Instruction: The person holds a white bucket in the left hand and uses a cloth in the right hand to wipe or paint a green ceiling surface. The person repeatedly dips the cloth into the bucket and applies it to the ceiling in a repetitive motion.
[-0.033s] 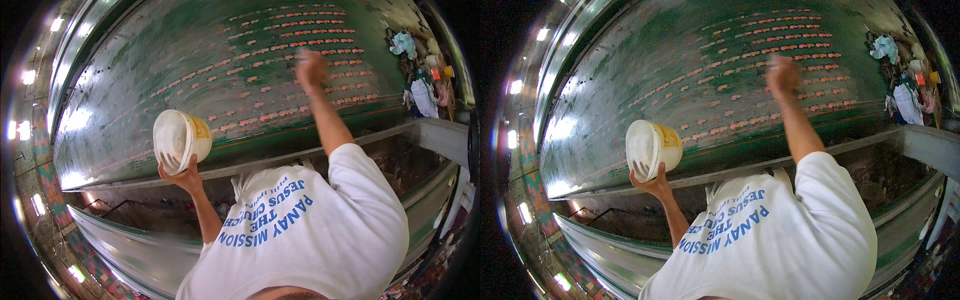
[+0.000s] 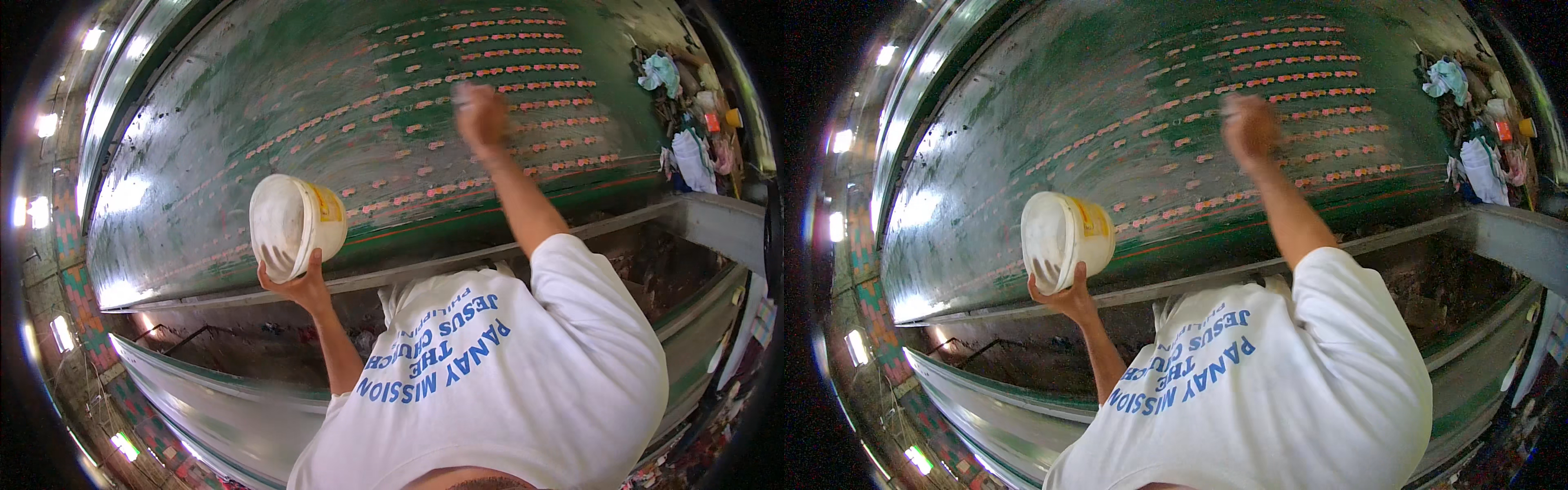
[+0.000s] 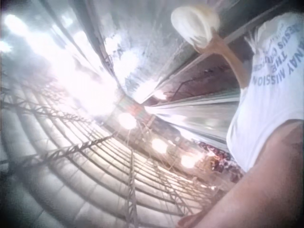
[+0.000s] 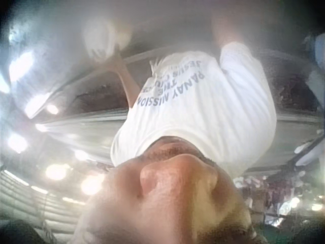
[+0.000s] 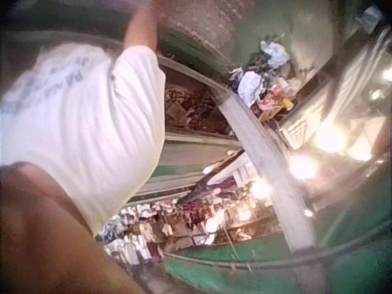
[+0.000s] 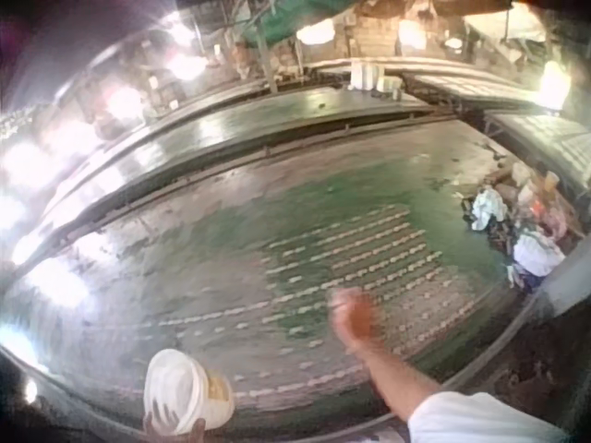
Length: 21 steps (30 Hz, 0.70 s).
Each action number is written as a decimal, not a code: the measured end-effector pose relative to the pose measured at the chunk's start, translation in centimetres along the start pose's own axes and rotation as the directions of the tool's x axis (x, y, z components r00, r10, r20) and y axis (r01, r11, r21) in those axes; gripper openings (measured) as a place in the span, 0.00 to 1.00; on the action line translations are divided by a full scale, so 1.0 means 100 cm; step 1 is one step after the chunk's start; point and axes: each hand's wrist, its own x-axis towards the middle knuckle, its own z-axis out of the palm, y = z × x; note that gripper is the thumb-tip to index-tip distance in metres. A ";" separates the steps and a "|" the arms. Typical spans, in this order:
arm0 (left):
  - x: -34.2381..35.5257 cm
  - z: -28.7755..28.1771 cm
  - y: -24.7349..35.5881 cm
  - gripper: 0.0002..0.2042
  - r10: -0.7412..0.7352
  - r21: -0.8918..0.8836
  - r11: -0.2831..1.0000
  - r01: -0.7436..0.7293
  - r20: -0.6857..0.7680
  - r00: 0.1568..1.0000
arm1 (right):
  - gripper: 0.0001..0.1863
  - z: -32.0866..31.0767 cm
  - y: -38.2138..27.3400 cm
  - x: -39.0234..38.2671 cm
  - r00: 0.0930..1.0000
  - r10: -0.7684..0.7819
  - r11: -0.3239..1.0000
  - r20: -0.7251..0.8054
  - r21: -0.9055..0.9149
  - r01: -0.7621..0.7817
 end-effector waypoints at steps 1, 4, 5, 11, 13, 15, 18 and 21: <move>0.008 0.005 -0.002 0.54 -0.011 -0.018 1.000 0.011 0.007 1.000 | 0.13 0.026 -0.045 -0.011 0.989 -0.086 0.978 0.122 0.201 0.060; 0.039 0.038 -0.010 0.55 0.071 -0.051 0.996 -0.068 0.058 0.996 | 0.15 0.072 -0.167 -0.051 0.882 -0.336 0.920 0.329 0.317 0.232; 0.048 0.045 -0.011 0.55 0.111 -0.067 0.992 -0.105 0.088 0.990 | 0.14 0.076 -0.189 -0.059 0.818 -0.448 0.885 0.360 0.304 0.352; 0.090 0.078 -0.028 0.55 0.128 -0.194 0.976 -0.101 0.132 0.983 | 0.10 0.061 -0.132 -0.026 0.879 -0.364 0.913 0.307 0.306 0.270; 0.098 0.075 -0.039 0.54 0.147 -0.167 0.978 -0.124 0.137 0.980 | 0.14 0.041 -0.056 -0.003 0.928 -0.255 0.963 0.270 0.163 0.217; 0.106 0.063 -0.051 0.53 0.184 -0.075 0.982 -0.176 0.132 0.974 | 0.14 0.009 0.028 0.012 0.961 0.034 0.999 0.275 0.004 -0.036; 0.112 0.032 -0.059 0.52 0.115 -0.086 0.990 -0.110 0.052 0.992 | 0.19 -0.088 0.150 0.014 0.989 0.109 0.965 0.101 -0.249 -0.081; 0.107 0.000 -0.058 0.51 0.066 -0.028 0.997 -0.068 -0.065 0.996 | 0.25 -0.145 0.206 0.020 0.389 0.910 0.351 -0.147 -0.227 -0.908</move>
